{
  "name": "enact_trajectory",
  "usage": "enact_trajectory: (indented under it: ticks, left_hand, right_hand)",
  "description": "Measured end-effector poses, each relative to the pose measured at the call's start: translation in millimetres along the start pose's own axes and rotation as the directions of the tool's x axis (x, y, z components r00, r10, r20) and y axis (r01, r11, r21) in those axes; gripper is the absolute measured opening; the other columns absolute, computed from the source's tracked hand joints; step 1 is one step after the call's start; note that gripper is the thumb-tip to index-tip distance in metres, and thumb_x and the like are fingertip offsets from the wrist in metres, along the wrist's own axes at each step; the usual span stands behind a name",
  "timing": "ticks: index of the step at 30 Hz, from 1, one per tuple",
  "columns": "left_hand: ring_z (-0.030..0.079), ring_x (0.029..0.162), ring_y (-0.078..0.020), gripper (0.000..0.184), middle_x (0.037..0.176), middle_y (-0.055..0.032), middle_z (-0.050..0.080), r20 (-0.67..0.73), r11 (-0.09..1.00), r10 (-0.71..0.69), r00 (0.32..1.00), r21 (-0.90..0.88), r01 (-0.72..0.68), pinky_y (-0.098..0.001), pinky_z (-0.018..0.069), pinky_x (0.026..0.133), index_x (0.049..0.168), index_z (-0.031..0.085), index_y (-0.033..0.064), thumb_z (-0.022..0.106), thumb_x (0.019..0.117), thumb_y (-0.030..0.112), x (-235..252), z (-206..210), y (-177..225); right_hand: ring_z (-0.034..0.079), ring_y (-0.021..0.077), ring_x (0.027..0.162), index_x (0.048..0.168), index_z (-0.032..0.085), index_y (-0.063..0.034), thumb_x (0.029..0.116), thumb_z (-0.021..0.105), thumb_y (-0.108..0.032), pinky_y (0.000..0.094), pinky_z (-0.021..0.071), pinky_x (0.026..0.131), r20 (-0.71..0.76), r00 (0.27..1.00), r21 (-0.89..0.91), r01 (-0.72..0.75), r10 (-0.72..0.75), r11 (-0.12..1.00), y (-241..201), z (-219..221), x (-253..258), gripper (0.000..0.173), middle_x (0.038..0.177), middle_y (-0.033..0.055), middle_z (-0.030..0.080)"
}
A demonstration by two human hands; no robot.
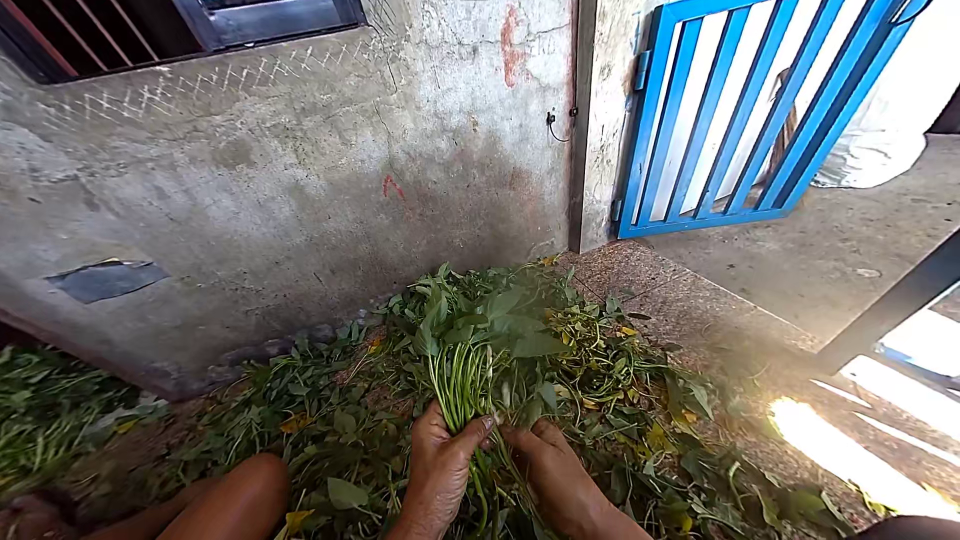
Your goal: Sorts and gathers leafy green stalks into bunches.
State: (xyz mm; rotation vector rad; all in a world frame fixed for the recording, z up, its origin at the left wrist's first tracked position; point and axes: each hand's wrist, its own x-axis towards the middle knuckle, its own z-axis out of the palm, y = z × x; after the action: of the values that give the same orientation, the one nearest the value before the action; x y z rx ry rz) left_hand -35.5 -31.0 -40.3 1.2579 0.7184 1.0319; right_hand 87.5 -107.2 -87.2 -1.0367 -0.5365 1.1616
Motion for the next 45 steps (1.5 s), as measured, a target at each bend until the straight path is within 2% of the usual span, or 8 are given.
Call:
enact_trajectory:
  ticks: [7,12,17,20,25,34,41,45]
  left_hand:
    - [0.068,0.062,-0.0227,0.026,0.082,-0.0181,0.069,-0.221,0.997,0.053,0.974,-0.051,-0.066,-0.0330,0.0604,0.056,0.106,0.058,-0.0105,0.067,0.0828,-0.015,14.6,-11.3,14.0]
    - [0.069,0.063,-0.0238,0.030,0.084,-0.0204,0.070,-0.281,0.993,0.070,0.957,-0.069,-0.093,-0.0333,0.0617,0.056,0.109,0.058,-0.0115,0.068,0.0817,-0.019,19.1,-21.2,21.8]
    - [0.069,0.062,-0.0230,0.027,0.082,-0.0184,0.070,-0.187,0.999,0.035,0.982,-0.024,-0.040,-0.0331,0.0613,0.055,0.102,0.061,-0.0101,0.071,0.0785,-0.019,10.1,-9.5,12.5]
    - [0.067,0.060,-0.0226,0.024,0.080,-0.0183,0.069,-0.169,1.000,0.009,0.986,-0.011,-0.011,-0.0325,0.0602,0.054,0.100,0.061,-0.0099,0.072,0.0790,-0.017,8.5,-0.4,4.4]
    - [0.066,0.058,-0.0240,0.019,0.077,-0.0197,0.068,-0.210,1.000,-0.023,0.977,-0.014,0.021,-0.0338,0.0592,0.053,0.095,0.061,-0.0108,0.072,0.0801,-0.016,9.8,0.1,-0.1]
    - [0.065,0.056,-0.0236,0.019,0.076,-0.0194,0.068,-0.300,0.993,-0.120,0.946,-0.054,0.109,-0.0334,0.0591,0.051,0.096,0.061,-0.0107,0.072,0.0821,-0.017,10.6,-3.9,8.9]
    - [0.066,0.058,-0.0232,0.019,0.078,-0.0197,0.068,-0.259,0.998,-0.067,0.963,-0.032,0.061,-0.0330,0.0596,0.054,0.096,0.062,-0.0109,0.071,0.0809,-0.018,14.6,-6.6,9.7]
    - [0.066,0.059,-0.0225,0.019,0.078,-0.0184,0.068,-0.303,0.999,-0.042,0.952,0.004,0.045,-0.0327,0.0596,0.053,0.094,0.062,-0.0099,0.072,0.0805,-0.018,13.9,-5.4,6.1]
  right_hand:
    - [0.067,0.0306,0.090,0.116,0.062,0.0029,0.1030,0.040,-0.027,0.0515,0.0531,0.084,0.155,0.983,-0.809,0.070,0.097,0.584,3.6,-37.1,-9.9,0.039,0.093,0.0177,0.065]
    - [0.053,0.0548,0.129,0.135,0.056,0.0081,0.0984,0.066,-0.039,0.0710,0.0435,0.103,-0.059,0.843,-0.993,-0.104,0.534,0.054,27.8,-88.6,-35.7,0.060,0.134,0.0366,0.057]
    - [0.064,0.0392,0.116,0.124,0.068,-0.0035,0.0996,0.060,-0.038,0.0553,0.0538,0.096,0.094,0.990,-0.963,0.118,-0.107,0.243,1.9,-90.9,-24.1,0.044,0.121,0.0210,0.067]
    - [0.070,0.0260,0.097,0.112,0.073,-0.0101,0.0923,0.069,-0.054,0.0476,0.0598,0.081,0.290,0.782,-0.862,0.464,-0.552,0.205,-10.2,-46.5,-16.1,0.049,0.102,0.0089,0.072]
    - [0.069,0.0206,0.085,0.110,0.075,-0.0212,0.0924,0.068,-0.037,0.0408,0.0570,0.074,0.504,0.536,-0.835,0.501,-0.677,-0.226,8.6,-11.5,-2.7,0.025,0.093,0.0010,0.071]
    - [0.067,0.0180,0.071,0.101,0.072,-0.0173,0.0972,0.057,-0.010,0.0323,0.0554,0.060,0.706,0.368,-0.672,0.619,-0.606,-0.407,4.1,-13.1,-0.5,0.017,0.092,0.0030,0.071]
    - [0.071,0.0195,0.084,0.110,0.067,-0.0118,0.0920,0.071,-0.025,0.0357,0.0612,0.066,0.503,0.670,-0.772,0.632,-0.547,0.065,2.1,-8.0,-3.9,0.023,0.095,0.0050,0.070]
    - [0.058,0.0394,0.122,0.134,0.063,-0.0108,0.0878,0.075,-0.050,0.0566,0.0518,0.096,0.420,0.907,-0.903,0.420,-0.024,0.089,-52.0,2.2,-16.9,0.062,0.129,0.0178,0.063]
